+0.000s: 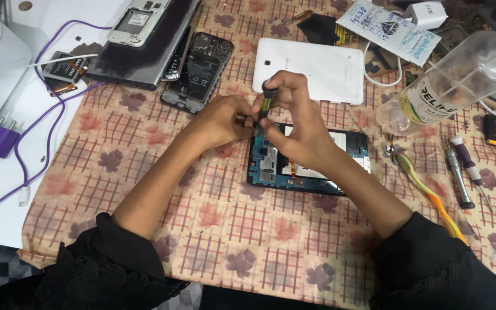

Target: The person uses a screwdriver to remove screws from the internal frame of a disassembled mobile phone. They work on the exposed motherboard and battery area, unscrewing multiple fasteners and setting them aside on the table.

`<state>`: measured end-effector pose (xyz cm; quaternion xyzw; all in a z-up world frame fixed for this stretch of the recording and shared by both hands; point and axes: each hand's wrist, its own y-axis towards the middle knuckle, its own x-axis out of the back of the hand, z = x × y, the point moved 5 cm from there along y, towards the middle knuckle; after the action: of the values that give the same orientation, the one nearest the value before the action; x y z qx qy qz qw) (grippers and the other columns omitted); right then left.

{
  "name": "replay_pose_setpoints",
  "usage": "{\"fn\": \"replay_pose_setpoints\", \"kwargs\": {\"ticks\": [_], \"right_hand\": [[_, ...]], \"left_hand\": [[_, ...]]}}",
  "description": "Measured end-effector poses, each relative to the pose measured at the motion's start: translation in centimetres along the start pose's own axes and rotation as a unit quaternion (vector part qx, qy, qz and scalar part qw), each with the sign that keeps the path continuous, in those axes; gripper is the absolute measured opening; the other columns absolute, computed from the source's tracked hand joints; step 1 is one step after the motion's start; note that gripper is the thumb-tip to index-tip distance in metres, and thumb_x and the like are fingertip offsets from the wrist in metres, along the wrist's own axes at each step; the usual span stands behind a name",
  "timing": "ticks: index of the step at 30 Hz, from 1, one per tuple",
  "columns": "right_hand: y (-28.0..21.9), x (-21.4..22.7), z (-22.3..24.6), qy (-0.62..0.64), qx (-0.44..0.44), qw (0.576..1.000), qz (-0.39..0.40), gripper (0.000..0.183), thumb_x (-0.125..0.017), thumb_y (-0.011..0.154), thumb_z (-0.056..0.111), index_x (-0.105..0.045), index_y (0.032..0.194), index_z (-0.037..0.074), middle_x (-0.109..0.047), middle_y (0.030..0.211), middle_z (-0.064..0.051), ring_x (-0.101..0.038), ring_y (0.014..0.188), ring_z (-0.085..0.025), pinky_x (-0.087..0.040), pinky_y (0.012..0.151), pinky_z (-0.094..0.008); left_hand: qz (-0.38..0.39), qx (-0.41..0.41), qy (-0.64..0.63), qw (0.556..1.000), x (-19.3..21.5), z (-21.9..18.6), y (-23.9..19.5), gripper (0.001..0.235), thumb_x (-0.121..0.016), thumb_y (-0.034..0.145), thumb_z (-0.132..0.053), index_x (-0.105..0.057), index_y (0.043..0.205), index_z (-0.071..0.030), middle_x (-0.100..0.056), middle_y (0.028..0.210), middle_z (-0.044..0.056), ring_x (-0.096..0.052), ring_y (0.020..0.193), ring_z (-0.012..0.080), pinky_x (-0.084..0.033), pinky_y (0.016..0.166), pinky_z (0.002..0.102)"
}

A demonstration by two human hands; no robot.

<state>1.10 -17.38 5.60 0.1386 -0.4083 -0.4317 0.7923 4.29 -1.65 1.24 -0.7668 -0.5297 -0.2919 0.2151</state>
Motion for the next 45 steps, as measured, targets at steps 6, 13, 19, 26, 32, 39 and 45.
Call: {"fn": "replay_pose_setpoints", "kwargs": {"ticks": [6,13,19,26,32,39,45], "right_hand": [[0.7,0.2,1.0,0.001,-0.007,1.0,-0.017,0.059,-0.061,0.101,-0.014,-0.028,0.144,0.01,-0.069,0.11,-0.014,-0.076,0.107,-0.022,-0.064,0.098,-0.036],[-2.8,8.0,6.6,-0.012,0.031,0.996,-0.077,0.065,-0.066,0.106,-0.02,-0.023,0.143,0.01,-0.064,0.116,-0.019,-0.073,0.108,-0.026,-0.067,0.093,-0.035],[-8.3,16.6,9.0,-0.28,-0.089,0.954,-0.065,0.065,-0.069,0.099,-0.014,-0.034,0.149,0.008,-0.067,0.113,-0.02,-0.073,0.109,-0.026,-0.064,0.084,-0.035],[-15.6,20.4,2.1,-0.398,-0.411,0.82,0.021,0.086,-0.073,0.084,-0.006,-0.039,0.159,0.018,-0.073,0.115,-0.015,-0.074,0.095,-0.03,-0.062,0.076,-0.041],[-18.6,19.8,-0.9,-0.373,-0.468,0.8,0.036,0.076,-0.083,0.08,0.013,-0.047,0.147,0.018,-0.075,0.114,-0.012,-0.074,0.095,-0.029,-0.059,0.08,-0.043],[-18.8,18.9,0.0,-0.387,-0.429,0.816,0.021,0.048,-0.079,0.081,0.013,-0.07,0.128,0.019,-0.078,0.106,-0.009,-0.078,0.092,-0.025,-0.061,0.08,-0.039],[-18.4,18.2,0.7,-0.377,-0.388,0.841,0.024,0.044,-0.079,0.077,0.011,-0.075,0.119,0.02,-0.073,0.106,-0.008,-0.077,0.087,-0.023,-0.062,0.076,-0.038]], "left_hand": [[0.033,0.123,-0.117,0.985,-0.1,-0.1,-0.7,0.024,-0.08,0.078,-0.012,-0.071,0.099,-0.003,-0.07,0.079,0.011,-0.067,0.046,0.0129,-0.056,0.039,0.032],[-0.016,-0.016,0.048,0.999,-0.2,-2.0,-0.9,0.028,-0.084,0.079,-0.02,-0.08,0.106,-0.014,-0.076,0.089,0.008,-0.068,0.061,0.0182,-0.054,0.061,0.038],[-0.011,-0.002,0.114,0.993,-0.9,-1.8,-0.3,0.029,-0.085,0.077,-0.024,-0.081,0.106,-0.021,-0.079,0.1,0.004,-0.073,0.083,0.0179,-0.055,0.08,0.04],[0.002,0.043,0.101,0.994,-0.7,-1.4,-0.5,0.032,-0.084,0.077,-0.024,-0.08,0.109,-0.026,-0.079,0.097,0.003,-0.073,0.081,0.0162,-0.057,0.072,0.036],[0.002,0.067,0.103,0.992,-0.7,-1.6,-0.4,0.032,-0.083,0.077,-0.025,-0.08,0.108,-0.028,-0.078,0.095,-0.001,-0.073,0.077,0.0131,-0.056,0.068,0.035],[-0.014,0.011,0.085,0.996,-0.3,-2.1,-0.5,0.035,-0.086,0.074,-0.02,-0.081,0.108,-0.024,-0.077,0.088,0.003,-0.073,0.074,0.0163,-0.055,0.065,0.036],[-0.008,0.029,0.097,0.995,-0.3,-2.3,-0.5,0.033,-0.085,0.076,-0.022,-0.081,0.109,-0.024,-0.077,0.088,0.004,-0.072,0.074,0.0172,-0.054,0.066,0.037]]}}
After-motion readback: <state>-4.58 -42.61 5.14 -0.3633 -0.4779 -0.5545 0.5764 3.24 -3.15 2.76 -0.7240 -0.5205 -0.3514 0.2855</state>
